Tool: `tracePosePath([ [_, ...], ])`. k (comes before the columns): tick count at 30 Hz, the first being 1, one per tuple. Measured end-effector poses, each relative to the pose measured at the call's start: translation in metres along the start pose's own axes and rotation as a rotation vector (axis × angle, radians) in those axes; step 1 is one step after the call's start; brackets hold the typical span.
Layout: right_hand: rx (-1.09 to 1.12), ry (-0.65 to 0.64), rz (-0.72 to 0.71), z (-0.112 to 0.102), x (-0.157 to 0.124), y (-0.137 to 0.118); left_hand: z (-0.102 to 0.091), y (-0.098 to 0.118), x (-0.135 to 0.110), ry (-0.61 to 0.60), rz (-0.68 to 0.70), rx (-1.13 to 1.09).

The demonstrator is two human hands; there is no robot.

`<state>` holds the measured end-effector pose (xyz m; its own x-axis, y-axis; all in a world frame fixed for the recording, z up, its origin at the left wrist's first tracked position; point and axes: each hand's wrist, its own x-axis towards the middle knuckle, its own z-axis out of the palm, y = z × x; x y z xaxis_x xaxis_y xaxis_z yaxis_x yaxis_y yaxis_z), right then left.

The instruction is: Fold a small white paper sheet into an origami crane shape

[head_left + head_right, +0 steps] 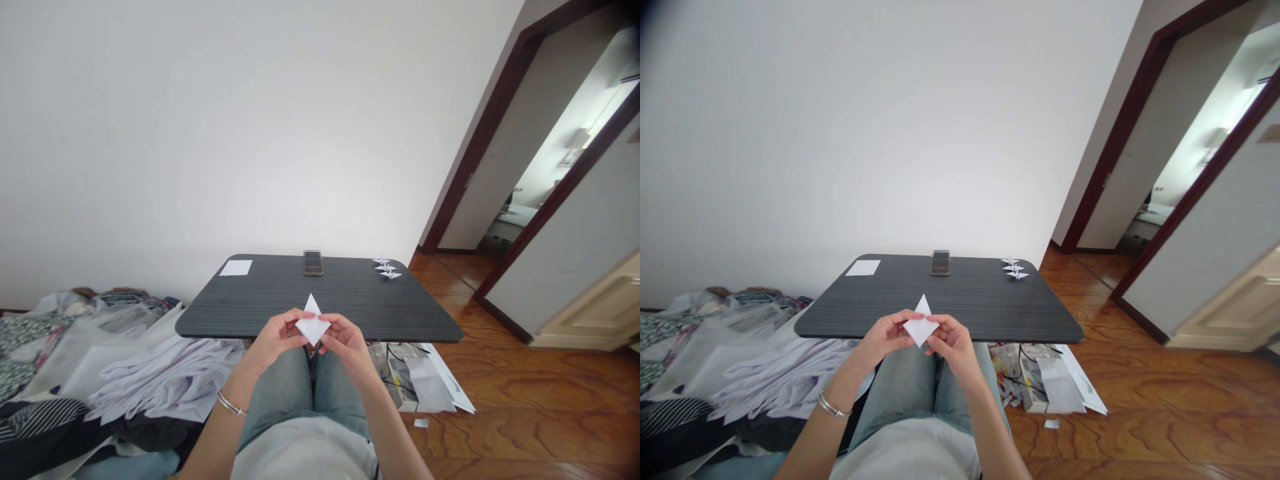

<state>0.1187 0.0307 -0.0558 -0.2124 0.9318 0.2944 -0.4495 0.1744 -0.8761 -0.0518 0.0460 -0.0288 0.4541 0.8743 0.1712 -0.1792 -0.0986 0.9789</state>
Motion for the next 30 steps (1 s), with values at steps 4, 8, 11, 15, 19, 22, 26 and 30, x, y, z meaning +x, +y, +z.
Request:
tracePosePath([
  [4, 0.009, -0.002, 0.006, 0.0, 0.0, 0.0, 0.001, 0.0, -0.001, -0.01, -0.022, -0.046],
  [8, -0.001, 0.005, 0.006, 0.001, 0.001, 0.0, 0.007, 0.0, 0.001, 0.077, -0.049, -0.058],
  [11, -0.018, 0.022, 0.002, 0.003, 0.001, -0.001, 0.012, -0.001, 0.002, 0.179, -0.017, -0.033],
  [15, -0.037, 0.032, -0.005, 0.004, 0.001, -0.001, 0.015, -0.002, 0.004, 0.236, 0.027, 0.005],
  [19, -0.04, 0.03, -0.007, 0.002, 0.002, 0.0, 0.012, -0.002, 0.005, 0.209, 0.016, 0.03],
  [22, -0.042, 0.027, -0.008, 0.002, 0.002, 0.0, 0.009, -0.003, 0.005, 0.18, 0.023, 0.055],
  [26, -0.052, 0.029, -0.011, 0.001, 0.001, 0.001, 0.005, -0.005, 0.005, 0.163, 0.041, 0.116],
  [30, -0.051, 0.028, -0.007, 0.0, 0.001, 0.002, 0.005, -0.004, 0.004, 0.145, 0.064, 0.176],
])
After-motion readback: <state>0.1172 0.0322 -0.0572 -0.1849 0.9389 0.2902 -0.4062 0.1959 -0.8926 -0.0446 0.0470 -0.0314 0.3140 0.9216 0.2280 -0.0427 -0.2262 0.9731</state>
